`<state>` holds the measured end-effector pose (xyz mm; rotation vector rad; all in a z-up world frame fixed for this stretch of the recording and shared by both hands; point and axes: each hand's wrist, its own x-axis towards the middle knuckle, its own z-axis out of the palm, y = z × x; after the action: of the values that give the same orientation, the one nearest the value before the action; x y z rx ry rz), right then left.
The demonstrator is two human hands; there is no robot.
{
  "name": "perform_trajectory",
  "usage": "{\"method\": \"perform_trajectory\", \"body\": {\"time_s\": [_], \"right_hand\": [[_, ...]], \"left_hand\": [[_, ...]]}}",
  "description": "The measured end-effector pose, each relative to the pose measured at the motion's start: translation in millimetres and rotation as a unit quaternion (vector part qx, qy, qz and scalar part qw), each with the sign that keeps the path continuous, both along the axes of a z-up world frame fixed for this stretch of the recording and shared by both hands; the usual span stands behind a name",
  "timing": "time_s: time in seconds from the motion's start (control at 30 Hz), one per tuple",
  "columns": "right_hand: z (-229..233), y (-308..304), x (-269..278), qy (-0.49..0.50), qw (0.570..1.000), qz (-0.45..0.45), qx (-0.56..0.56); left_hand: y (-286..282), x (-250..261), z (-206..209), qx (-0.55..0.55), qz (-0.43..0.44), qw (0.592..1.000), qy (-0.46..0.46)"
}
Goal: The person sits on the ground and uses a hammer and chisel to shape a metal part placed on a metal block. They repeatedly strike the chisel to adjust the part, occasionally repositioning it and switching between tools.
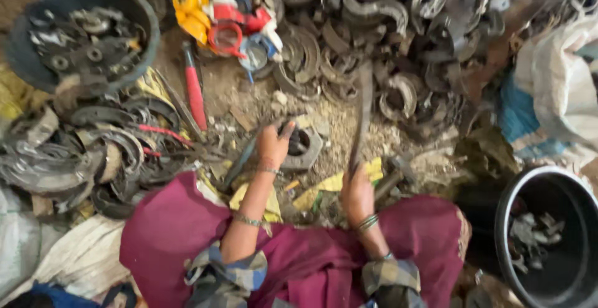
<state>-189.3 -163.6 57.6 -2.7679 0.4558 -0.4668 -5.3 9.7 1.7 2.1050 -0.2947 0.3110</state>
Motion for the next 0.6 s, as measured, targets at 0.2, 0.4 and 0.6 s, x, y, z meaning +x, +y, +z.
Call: {"method": "perform_trajectory", "body": {"time_s": [0.2,0.4,0.6], "right_hand": [[19.3,0.2,-8.3,-0.177,0.933,-0.104,0.296],[-19.6,21.7,12.9,0.176,0.984,0.006,0.022],[8.8,18.4,-14.1,-0.097,0.989,0.028,0.110]], "left_hand": [[-9.3,5.0,-7.4,-0.278,-0.082,0.905,0.312],[-5.1,-1.3,-6.3,-0.069,-0.064,0.994,0.046],[-6.4,-9.4,-6.0,-0.248,-0.076,0.917,0.304]]}}
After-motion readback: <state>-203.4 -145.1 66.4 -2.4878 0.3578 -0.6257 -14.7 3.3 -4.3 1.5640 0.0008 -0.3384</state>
